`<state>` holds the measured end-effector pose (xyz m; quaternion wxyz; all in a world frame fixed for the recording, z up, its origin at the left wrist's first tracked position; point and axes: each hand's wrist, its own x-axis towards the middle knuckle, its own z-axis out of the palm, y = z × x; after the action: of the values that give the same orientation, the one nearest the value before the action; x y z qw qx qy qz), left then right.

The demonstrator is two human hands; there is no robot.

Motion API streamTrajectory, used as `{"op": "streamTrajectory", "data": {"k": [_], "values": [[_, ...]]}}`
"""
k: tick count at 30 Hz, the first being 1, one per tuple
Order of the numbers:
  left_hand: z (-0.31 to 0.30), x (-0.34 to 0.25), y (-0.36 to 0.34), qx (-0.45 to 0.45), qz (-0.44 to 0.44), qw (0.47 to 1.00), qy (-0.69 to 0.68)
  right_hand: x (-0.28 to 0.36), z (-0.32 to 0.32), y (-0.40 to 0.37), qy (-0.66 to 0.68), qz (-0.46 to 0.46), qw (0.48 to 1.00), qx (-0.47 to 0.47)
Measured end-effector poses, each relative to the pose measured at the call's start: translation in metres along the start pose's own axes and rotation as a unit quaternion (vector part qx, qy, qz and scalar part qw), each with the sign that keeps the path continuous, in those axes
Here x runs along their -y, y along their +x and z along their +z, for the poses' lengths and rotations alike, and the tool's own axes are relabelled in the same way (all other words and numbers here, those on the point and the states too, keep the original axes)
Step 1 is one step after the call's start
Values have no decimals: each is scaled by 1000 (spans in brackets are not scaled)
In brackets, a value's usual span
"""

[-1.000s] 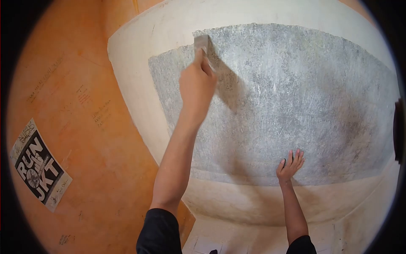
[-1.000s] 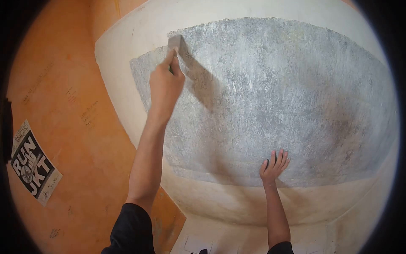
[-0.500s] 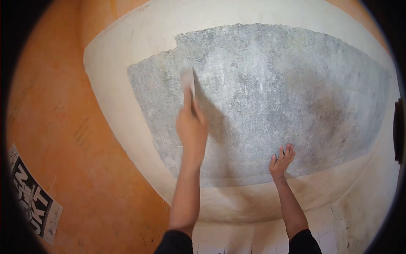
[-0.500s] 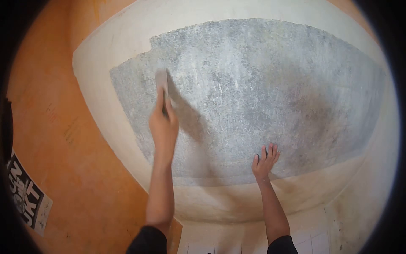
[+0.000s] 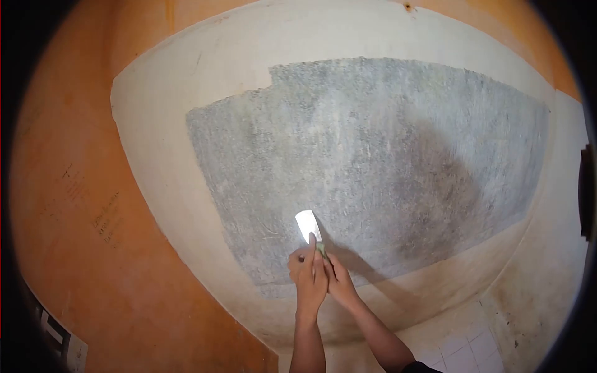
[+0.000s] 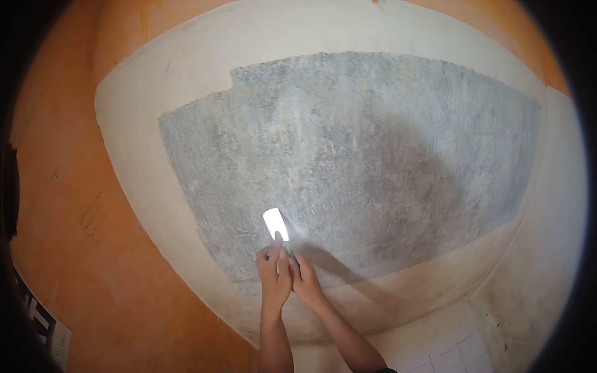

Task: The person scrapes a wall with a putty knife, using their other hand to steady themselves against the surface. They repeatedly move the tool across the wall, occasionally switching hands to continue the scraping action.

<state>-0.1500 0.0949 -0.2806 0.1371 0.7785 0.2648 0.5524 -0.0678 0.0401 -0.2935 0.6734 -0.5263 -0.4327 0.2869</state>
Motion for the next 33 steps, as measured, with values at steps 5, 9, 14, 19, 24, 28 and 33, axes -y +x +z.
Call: {"op": "streamTrajectory", "data": {"k": [5, 9, 14, 19, 24, 28, 33], "values": [[-38, 32, -61, -5, -226, 956, -186, 16, -3, 10, -203, -326, 914, -131], [-43, 96, -126, 45, -301, 939, -163, 96, -21, 22, -411, -376, 811, -180], [-55, 126, -121, -28, -298, 945, -134, 153, -6, 58, -505, -389, 743, -205], [-77, 149, -117, 2, -297, 950, -95, 161, 4, 64, -565, -391, 692, -221], [-80, 159, -92, -13, -303, 952, -44, 192, 10, 74, -629, -403, 611, -262], [-88, 180, -59, -89, -261, 961, 18, 238, 21, 90, -635, -418, 593, -265], [-91, 199, -42, -27, -310, 945, -104, 252, 42, 80, -679, -401, 564, -246]]}}
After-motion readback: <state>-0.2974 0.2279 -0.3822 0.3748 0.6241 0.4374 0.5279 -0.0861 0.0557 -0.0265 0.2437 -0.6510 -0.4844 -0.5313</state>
